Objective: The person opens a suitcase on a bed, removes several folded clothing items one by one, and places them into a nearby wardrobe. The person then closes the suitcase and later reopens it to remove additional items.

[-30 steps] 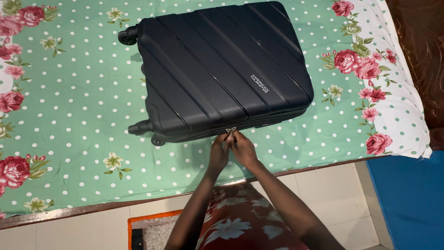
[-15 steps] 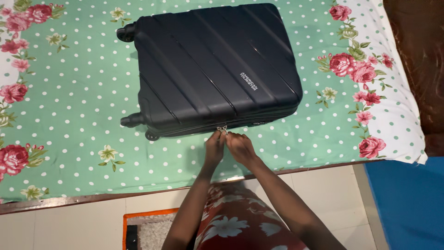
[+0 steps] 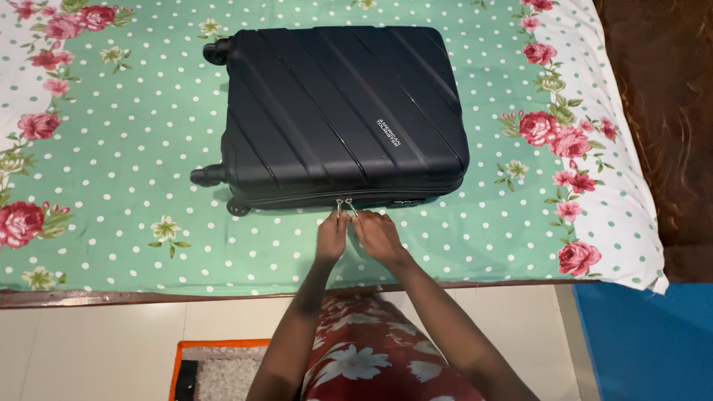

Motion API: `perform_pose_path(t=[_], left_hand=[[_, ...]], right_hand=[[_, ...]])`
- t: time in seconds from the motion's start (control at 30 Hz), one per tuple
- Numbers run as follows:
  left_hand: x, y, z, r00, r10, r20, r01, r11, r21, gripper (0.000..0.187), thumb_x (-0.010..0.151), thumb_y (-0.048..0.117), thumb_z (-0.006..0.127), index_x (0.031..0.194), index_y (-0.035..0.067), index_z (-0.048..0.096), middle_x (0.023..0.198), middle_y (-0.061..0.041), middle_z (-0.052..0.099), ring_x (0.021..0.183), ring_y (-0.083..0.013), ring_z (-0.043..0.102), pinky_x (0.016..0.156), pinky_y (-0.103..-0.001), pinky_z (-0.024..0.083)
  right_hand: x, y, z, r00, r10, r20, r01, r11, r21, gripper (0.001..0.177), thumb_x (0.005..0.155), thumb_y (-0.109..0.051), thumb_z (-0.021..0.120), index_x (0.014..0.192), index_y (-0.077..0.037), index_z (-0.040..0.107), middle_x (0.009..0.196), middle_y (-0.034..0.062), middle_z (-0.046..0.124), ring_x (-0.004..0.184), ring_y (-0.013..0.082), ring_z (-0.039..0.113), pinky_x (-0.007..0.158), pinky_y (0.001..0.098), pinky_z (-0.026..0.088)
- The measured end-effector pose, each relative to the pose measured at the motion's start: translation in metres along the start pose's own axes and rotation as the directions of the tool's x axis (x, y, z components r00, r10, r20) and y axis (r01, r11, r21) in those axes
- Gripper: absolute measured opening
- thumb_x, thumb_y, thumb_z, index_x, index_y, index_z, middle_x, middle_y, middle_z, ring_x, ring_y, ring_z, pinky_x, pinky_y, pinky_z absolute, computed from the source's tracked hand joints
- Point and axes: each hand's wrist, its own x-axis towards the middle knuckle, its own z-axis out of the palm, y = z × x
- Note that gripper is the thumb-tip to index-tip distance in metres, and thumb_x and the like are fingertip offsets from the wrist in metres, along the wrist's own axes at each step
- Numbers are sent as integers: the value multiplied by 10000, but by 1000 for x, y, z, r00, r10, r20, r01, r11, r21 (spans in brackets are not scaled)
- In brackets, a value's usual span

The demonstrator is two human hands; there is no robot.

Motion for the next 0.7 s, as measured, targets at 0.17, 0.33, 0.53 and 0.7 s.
perform_pose_path(t=[0.17,0.33,0.53,0.7], left_hand=[[-32,-2,-9,961,156,-227,-185,976,-112,356,1019,255,602,1231,-31,613,1209,-238,663,1076,-351,675,912,-414,530],[-26,-6,-3,973,62,-223,-78,995,-63,494,990,258,634,1374,-40,548,1293,-275,588,1139,-405,618,946,-444,499],[1,8,5,944,181,-277,-179,983,32,287,979,227,660,1157,1,673,1112,-211,701,1034,-382,677,899,-449,524],[-2,29,-13,979,110,-171,-121,991,-56,217,1021,229,593,968,24,640,898,-179,694,848,-365,692,759,-452,535]], right_hand=[[-13,20,7,996,86,38,-90,988,122,308,1026,-293,521,1129,-23,628,1083,196,704,1021,389,667,864,511,519],[-5,42,32,982,174,78,-191,912,364,470,1026,-304,572,1411,-40,523,1127,174,685,995,315,688,840,435,529],[14,49,66,964,244,100,-249,711,657,311,992,-229,619,1252,-64,666,928,45,740,794,99,640,729,268,519],[20,32,65,959,285,-5,-188,645,741,242,1055,-246,622,964,-26,667,797,59,679,740,106,593,679,287,493]])
